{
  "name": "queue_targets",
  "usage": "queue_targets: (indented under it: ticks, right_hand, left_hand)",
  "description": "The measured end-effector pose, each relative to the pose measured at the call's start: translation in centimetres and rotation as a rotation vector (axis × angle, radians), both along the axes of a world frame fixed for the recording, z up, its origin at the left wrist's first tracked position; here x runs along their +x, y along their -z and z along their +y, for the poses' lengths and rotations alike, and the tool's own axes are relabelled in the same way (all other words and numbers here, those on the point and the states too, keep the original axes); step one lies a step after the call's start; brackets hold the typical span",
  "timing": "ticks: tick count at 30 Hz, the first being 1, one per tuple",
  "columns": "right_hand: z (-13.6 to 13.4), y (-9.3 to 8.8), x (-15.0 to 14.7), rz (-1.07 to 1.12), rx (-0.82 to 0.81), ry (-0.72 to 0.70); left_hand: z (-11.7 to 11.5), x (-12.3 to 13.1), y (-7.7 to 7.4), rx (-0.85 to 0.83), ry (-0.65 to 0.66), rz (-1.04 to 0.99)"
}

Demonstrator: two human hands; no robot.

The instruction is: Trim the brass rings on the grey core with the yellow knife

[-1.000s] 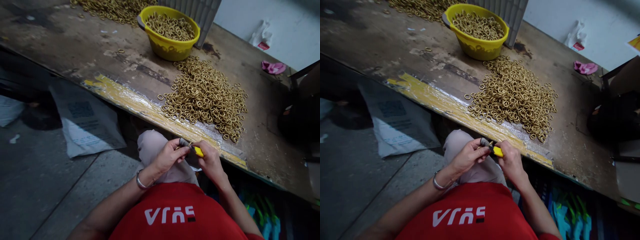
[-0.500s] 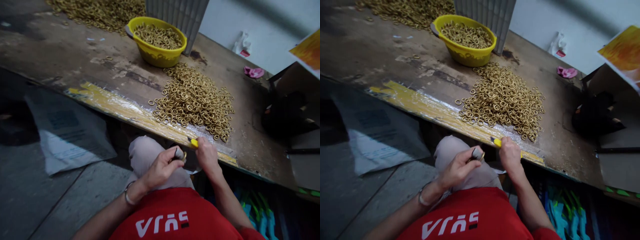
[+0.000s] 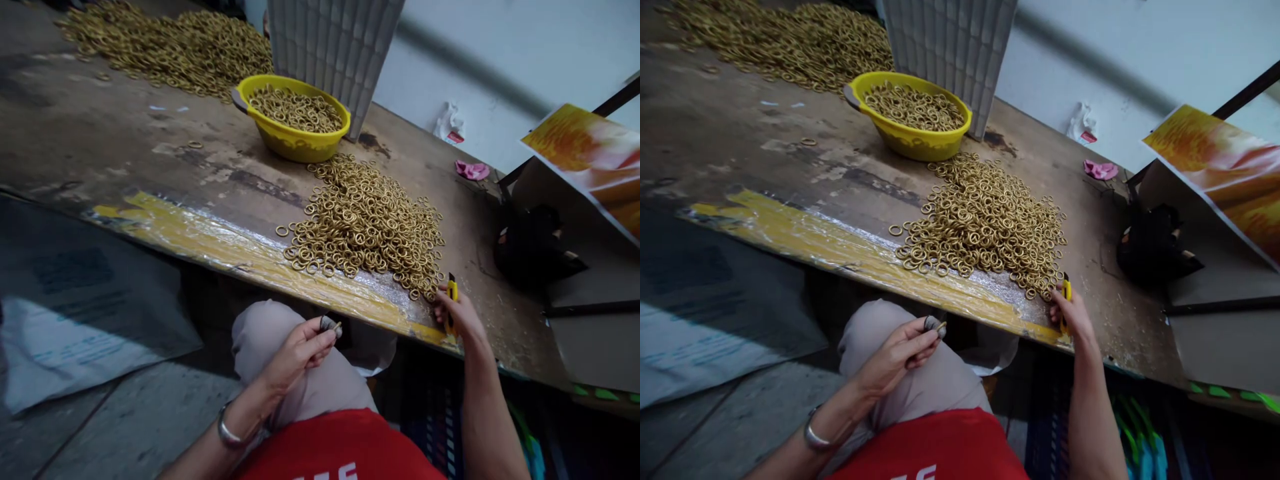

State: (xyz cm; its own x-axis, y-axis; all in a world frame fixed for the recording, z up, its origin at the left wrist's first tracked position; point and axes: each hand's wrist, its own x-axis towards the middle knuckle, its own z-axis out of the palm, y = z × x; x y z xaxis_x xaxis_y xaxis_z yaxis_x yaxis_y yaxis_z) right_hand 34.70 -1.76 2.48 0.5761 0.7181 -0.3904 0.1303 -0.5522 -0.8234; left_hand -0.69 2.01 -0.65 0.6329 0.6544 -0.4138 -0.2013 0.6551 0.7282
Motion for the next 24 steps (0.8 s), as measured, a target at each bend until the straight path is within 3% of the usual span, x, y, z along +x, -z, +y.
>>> queue_targets:
  ticks: [9,19,21,24]
  right_hand:
    - [5.9,-0.1,-6.2,0.009,-0.034,-0.245]
    - [10.3,0.9,-12.7,-0.141,-0.007,-0.386]
    - [10.8,0.6,-13.3,-0.225,0.001,-0.429]
    - [11.1,-0.7,-13.6,-0.544,0.008,-0.542]
  left_hand:
    - [0.8,0.6,1.1,0.019,-0.016,-0.099]
    - [0.6,-0.2,2.0,0.022,-0.030,-0.189]
    - [0.5,-0.3,2.2,0.023,-0.034,-0.206]
    - [0.5,-0.4,2.1,0.010,-0.055,-0.230]
